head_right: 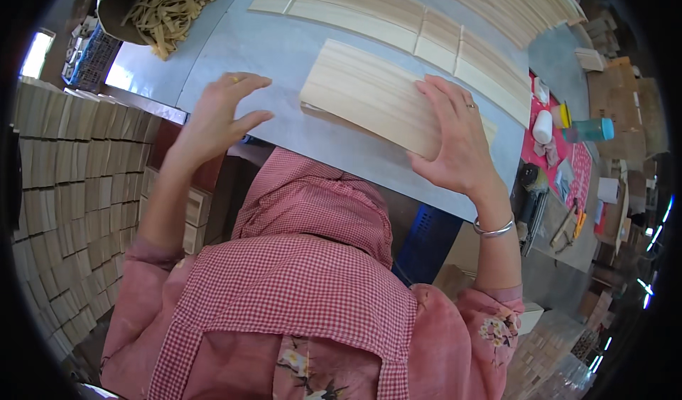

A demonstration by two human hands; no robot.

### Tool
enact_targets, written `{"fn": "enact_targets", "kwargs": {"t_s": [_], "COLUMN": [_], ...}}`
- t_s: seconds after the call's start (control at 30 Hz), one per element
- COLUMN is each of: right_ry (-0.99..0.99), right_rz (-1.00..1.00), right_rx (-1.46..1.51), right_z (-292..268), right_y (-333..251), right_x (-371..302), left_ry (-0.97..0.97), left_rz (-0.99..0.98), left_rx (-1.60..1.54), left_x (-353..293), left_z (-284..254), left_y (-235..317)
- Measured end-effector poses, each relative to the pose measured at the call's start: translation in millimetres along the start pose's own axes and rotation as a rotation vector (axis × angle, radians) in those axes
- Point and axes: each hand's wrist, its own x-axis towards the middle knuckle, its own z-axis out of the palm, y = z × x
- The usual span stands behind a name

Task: Assembling rectangular wooden boxes using wood panels, glue, and a pneumatic nail gun.

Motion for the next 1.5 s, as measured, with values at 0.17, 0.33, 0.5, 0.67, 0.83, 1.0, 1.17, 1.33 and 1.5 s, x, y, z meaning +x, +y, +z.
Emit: {"fn": "enact_targets", "kwargs": {"t_s": [0.17, 0.33, 0.5, 0.67, 0.83, 1.0, 1.17, 1.33, 1.5], "right_ry": [-0.043, -0.074, -0.106, -0.127, -0.143, -0.121, -0.158, 0.174, 0.400], "right_rz": [0.033, 0.057, 0.067, 0.024, 0.006, -0.056, -0.043, -0.156, 0.447], "right_rx": [0.045, 0.065, 0.047, 0.005, -0.036, -0.065, -0.045, -0.235, 0.117], "right_z": [10, 16, 22, 30, 34, 37, 37, 44, 19], "right_y": [12, 20, 29, 37, 43, 45, 43, 55, 69], "right_x": [2, 7, 6, 4, 5, 10, 13, -8, -84], "left_ry": [-0.003, 0.026, 0.049, 0.068, 0.055, 0.032, -0.026, -0.017, 0.057], "left_rz": [-0.121, -0.175, -0.183, -0.149, -0.108, -0.092, -0.095, -0.073, -0.082], "left_rx": [-0.211, -0.245, -0.158, 0.005, 0.098, 0.155, 0.145, 0.090, 0.062], "left_x": [13, 20, 24, 23, 26, 27, 30, 32, 25], "left_z": [37, 53, 62, 60, 59, 57, 51, 54, 54], "left_y": [13, 22, 27, 31, 33, 36, 38, 39, 37]}}
